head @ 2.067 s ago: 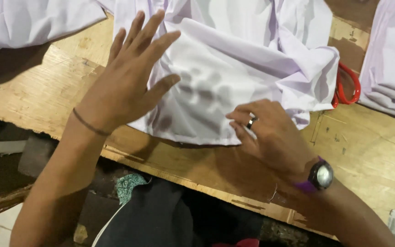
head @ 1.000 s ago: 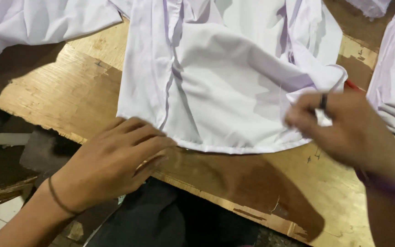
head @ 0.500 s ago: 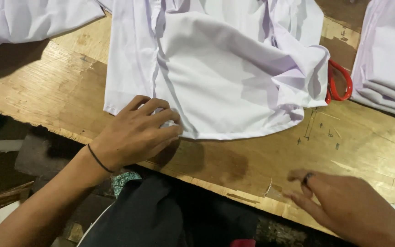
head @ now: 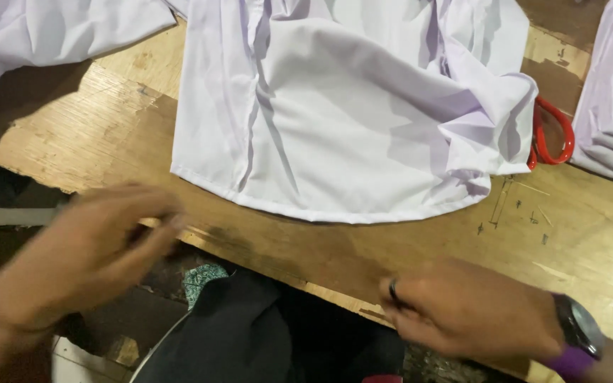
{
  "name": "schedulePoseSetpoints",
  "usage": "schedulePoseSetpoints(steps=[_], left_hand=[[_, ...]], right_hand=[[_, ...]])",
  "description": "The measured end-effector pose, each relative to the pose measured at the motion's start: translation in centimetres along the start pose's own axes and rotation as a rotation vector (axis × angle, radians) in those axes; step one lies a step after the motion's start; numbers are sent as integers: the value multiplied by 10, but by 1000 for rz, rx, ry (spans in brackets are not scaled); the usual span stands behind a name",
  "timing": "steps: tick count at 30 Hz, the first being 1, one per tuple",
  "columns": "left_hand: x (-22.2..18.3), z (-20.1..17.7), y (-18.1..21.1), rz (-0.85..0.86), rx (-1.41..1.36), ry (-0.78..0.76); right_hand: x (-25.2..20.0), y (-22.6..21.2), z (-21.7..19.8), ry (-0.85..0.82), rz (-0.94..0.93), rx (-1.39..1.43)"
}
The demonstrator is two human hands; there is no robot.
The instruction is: Trimming loose threads from a white shirt with scissors and folding it on a wooden workbench.
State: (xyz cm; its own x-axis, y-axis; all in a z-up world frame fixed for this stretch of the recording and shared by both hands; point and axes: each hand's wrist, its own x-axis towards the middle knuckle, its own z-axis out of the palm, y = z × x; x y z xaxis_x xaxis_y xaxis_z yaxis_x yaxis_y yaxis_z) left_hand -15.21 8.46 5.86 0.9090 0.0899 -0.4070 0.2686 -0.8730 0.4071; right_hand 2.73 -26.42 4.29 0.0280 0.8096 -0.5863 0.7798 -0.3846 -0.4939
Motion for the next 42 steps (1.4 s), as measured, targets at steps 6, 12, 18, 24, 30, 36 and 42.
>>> schedulePoseSetpoints(steps=[6,12,18,24,30,36,42], left_hand=[[-53,34,-88,-457,287,329],[19,15,28,210,609,529],[90,49,61,616,346,434],[101,63,61,647,297,432],[101,71,54,651,242,447],[94,64,52,637,161,432],[28,0,35,405,-243,42]], right_hand=[[-32,19,14,-519,200,80],[-9,50,15,167,334,-117],[41,34,5,645,22,-113],[61,41,15,713,-95,-226],[33,45,17,662,-16,-22],[-30,61,5,772,287,107],[-96,174,43,1156,377,260]])
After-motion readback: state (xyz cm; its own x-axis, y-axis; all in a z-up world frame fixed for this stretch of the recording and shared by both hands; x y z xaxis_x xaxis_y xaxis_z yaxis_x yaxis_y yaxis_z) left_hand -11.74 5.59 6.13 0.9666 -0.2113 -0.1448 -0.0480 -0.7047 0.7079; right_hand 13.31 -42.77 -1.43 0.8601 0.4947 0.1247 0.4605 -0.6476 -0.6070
